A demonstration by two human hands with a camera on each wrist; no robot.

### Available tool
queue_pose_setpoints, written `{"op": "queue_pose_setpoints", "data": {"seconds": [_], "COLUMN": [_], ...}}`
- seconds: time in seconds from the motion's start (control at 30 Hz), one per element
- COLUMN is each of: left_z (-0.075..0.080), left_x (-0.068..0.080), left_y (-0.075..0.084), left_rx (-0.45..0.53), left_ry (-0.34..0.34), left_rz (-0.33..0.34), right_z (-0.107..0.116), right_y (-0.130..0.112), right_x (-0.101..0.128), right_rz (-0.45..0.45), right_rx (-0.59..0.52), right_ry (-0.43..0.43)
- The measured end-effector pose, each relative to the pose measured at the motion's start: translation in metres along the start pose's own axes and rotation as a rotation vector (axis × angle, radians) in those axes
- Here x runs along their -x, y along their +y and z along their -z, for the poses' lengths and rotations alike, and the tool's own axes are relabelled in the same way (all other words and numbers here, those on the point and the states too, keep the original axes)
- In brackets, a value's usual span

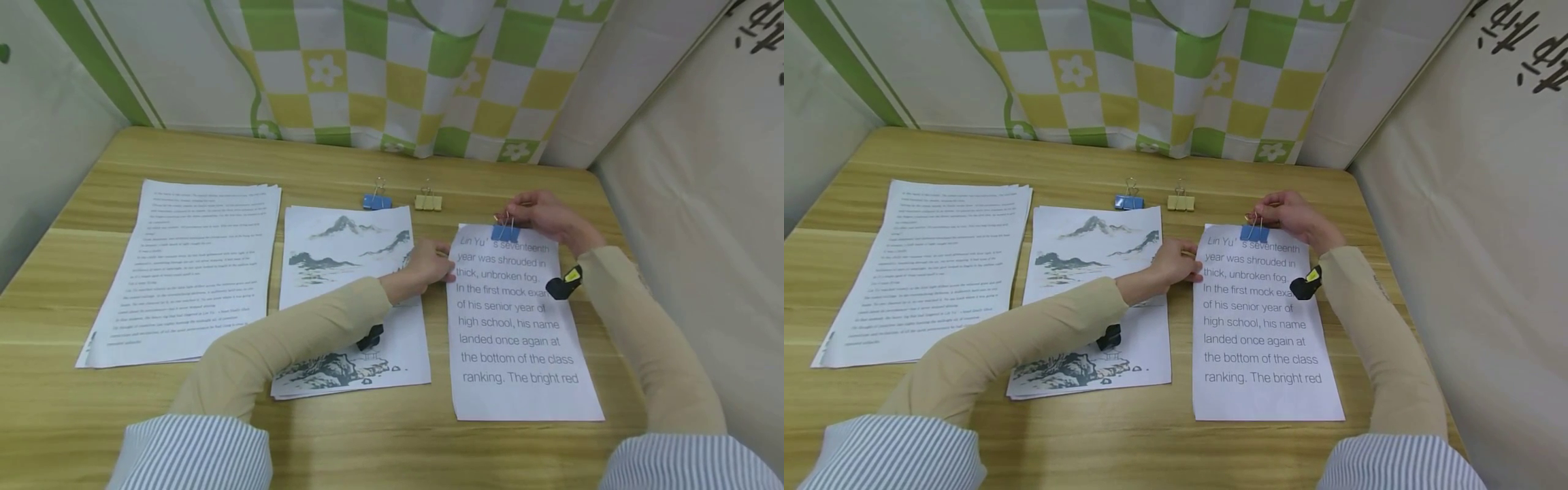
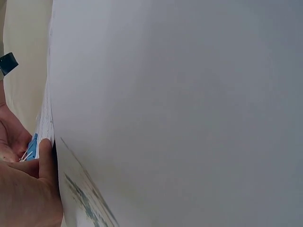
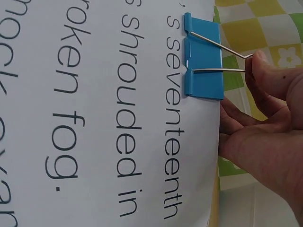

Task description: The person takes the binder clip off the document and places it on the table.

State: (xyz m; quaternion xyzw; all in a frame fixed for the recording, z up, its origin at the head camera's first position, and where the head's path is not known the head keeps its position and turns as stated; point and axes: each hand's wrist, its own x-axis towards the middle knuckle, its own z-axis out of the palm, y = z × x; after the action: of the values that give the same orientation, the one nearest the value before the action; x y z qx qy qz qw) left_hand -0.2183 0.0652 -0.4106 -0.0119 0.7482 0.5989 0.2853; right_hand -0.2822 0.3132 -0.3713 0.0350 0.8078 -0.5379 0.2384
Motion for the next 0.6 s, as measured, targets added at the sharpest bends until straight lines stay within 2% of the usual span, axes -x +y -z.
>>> {"op": "queue_pose_setpoints", "data": {"seconds": [0.17, 0.3, 0.6], "left_z": [-0.001, -0.002, -0.004], "left_x": [-0.001, -0.002, -0.003], "left_y": [-0.001, -0.002, -0.003], "left_rx": [-0.015, -0.038, -0.033], "left_ry": [0.009, 0.017, 0.029], "left_rz": [-0.001, -0.003, -0.01], "right_z": [-0.002, -0.003, -0.004], "right_y": [0.001, 0.001, -0.01], "right_x": [-0.001, -0.003, -0.007], "right_rz": [0.022, 0.069, 0.113], "right_rx": [-0.028, -0.098, -0.158], "right_ry": [0.065, 0.116, 0.15]}}
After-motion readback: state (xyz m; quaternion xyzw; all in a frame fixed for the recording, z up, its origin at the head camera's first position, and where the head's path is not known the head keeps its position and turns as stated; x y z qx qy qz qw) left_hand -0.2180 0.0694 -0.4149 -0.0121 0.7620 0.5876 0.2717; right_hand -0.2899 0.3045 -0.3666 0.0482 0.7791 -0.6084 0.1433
